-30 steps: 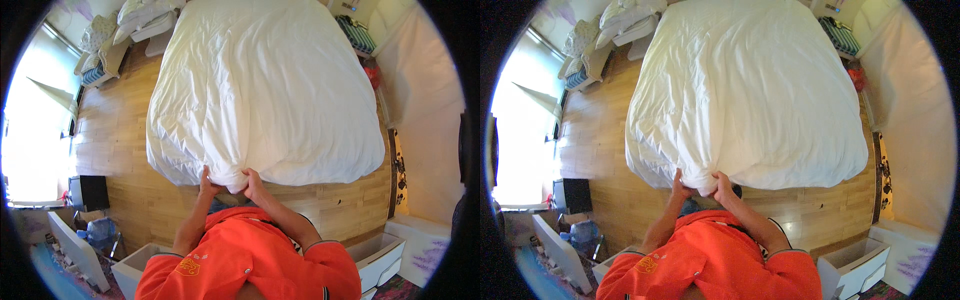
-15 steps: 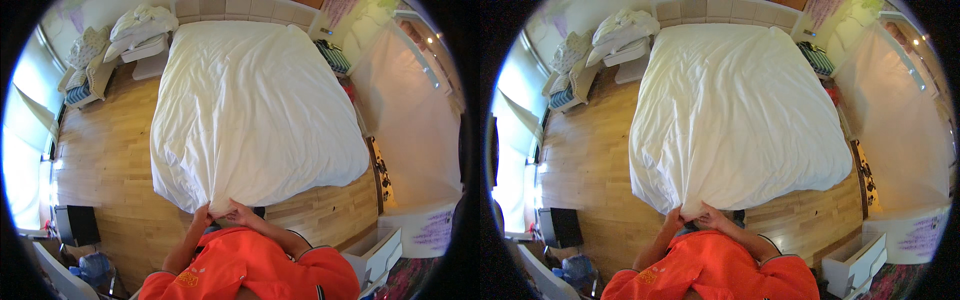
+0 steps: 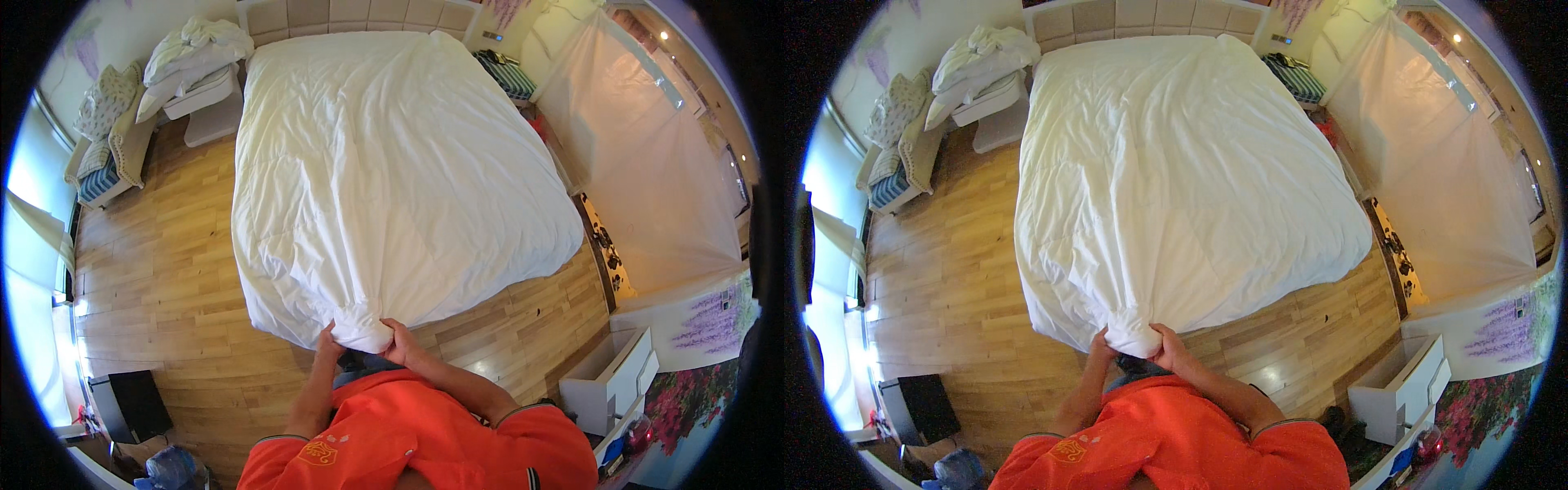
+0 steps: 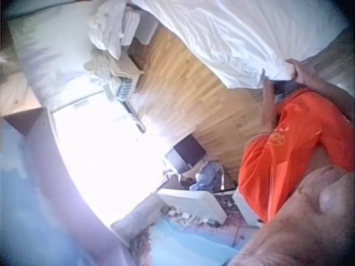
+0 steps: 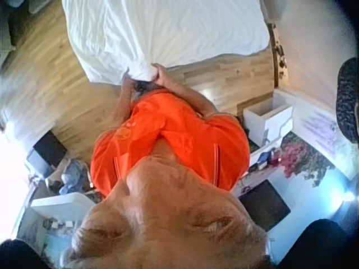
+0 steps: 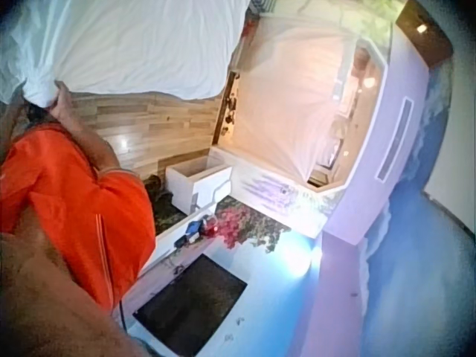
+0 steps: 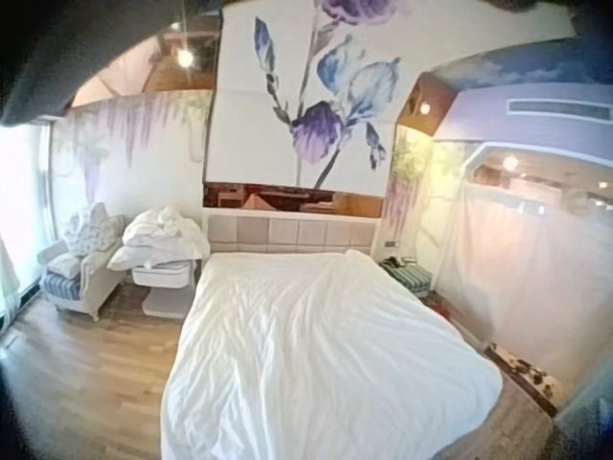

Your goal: The person spreads a white fitted sheet over a mattress, tucking the edges under and smoothing the surface. They then place a white duvet on top and adjust it to cover the bed evenly.

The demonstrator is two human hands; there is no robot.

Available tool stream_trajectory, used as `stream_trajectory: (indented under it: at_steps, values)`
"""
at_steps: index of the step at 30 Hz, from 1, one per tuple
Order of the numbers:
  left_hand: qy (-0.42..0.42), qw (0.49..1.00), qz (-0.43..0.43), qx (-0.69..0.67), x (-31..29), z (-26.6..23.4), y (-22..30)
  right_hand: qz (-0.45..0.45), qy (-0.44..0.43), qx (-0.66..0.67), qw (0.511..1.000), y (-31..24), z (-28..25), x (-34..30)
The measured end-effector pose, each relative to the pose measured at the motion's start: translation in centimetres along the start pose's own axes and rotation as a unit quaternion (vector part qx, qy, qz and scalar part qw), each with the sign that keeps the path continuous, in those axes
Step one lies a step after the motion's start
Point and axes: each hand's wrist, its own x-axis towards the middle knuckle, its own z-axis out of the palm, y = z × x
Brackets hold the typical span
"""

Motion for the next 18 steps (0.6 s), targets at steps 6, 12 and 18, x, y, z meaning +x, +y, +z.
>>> stream_trajectory:
  at_steps: [6, 12, 18]
  values:
    - [0.057, 0.922, 0.262, 0.280, -3.9, -7.1, 5.2, 0.028, -0.016, -0.025, 0.999, -0.3, 2.8, 1.1]
    - [0.287, 0.902, 0.308, 0.092, -10.4, -0.4, 5.8, 0.126, -0.032, -0.172, 0.977, 2.2, 3.1, 6.3]
    - [0.301, 0.928, 0.200, 0.087, -10.8, -2.4, 2.6, 0.193, -0.051, -0.211, 0.957, 6.8, 3.8, 9.6]
